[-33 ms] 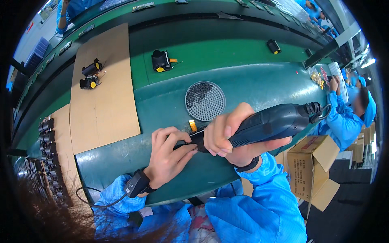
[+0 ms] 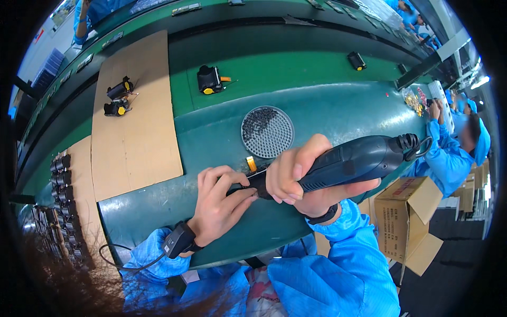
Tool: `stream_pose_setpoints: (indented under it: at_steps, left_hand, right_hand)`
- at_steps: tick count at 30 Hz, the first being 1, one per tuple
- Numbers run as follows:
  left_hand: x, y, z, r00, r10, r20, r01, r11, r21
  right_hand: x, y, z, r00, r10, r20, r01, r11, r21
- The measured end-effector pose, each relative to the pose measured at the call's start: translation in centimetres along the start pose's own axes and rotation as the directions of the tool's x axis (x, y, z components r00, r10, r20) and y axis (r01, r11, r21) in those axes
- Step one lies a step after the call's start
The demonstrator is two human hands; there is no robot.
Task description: Assembling small electronic components using a handheld power screwdriver at an industrial assembly line station.
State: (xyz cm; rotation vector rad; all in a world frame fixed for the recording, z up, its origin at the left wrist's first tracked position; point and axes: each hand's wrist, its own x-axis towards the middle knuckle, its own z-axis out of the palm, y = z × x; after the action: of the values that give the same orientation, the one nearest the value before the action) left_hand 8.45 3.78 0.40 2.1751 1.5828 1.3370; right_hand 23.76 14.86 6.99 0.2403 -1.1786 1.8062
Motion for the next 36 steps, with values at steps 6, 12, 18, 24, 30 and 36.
stream_pose_setpoints:
  at_steps: [6, 12, 18, 24, 30, 36]
  left_hand:
    - [0.2, 0.2, -0.2, 1.0, -0.012, 0.001, 0.012, 1.0, -0.013]
    - [0.3, 0.1, -0.3, 1.0, -0.009, 0.009, 0.01, 0.999, -0.032]
    - [0.5, 0.4, -0.5, 0.996, -0.073, 0.048, 0.075, 0.996, -0.037]
    - [0.5, 0.2, -0.2, 0.99, -0.08, 0.114, 0.077, 0.996, 0.037]
    - [0.6, 0.3, -0.2, 0.989, -0.089, 0.115, 0.081, 0.994, 0.066]
    - [0.6, 0.2, -0.2, 0.989, -0.089, 0.114, 0.081, 0.994, 0.073]
  right_hand:
    - [-0.1, 0.0, -0.1, 1.0, 0.013, -0.001, -0.013, 1.0, 0.025]
    - [0.0, 0.2, 0.3, 1.0, 0.01, -0.019, -0.01, 1.0, -0.023]
    - [0.3, 0.1, -0.1, 1.0, -0.003, -0.013, 0.002, 0.998, -0.057]
    - [0.3, -0.8, -1.3, 0.997, -0.021, -0.073, 0.01, 0.99, -0.138]
    - [-0.2, 0.2, -1.7, 0.994, -0.024, -0.106, -0.001, 0.973, -0.231]
    - [-0.2, 0.6, -1.9, 0.995, 0.003, -0.103, -0.027, 0.973, -0.227]
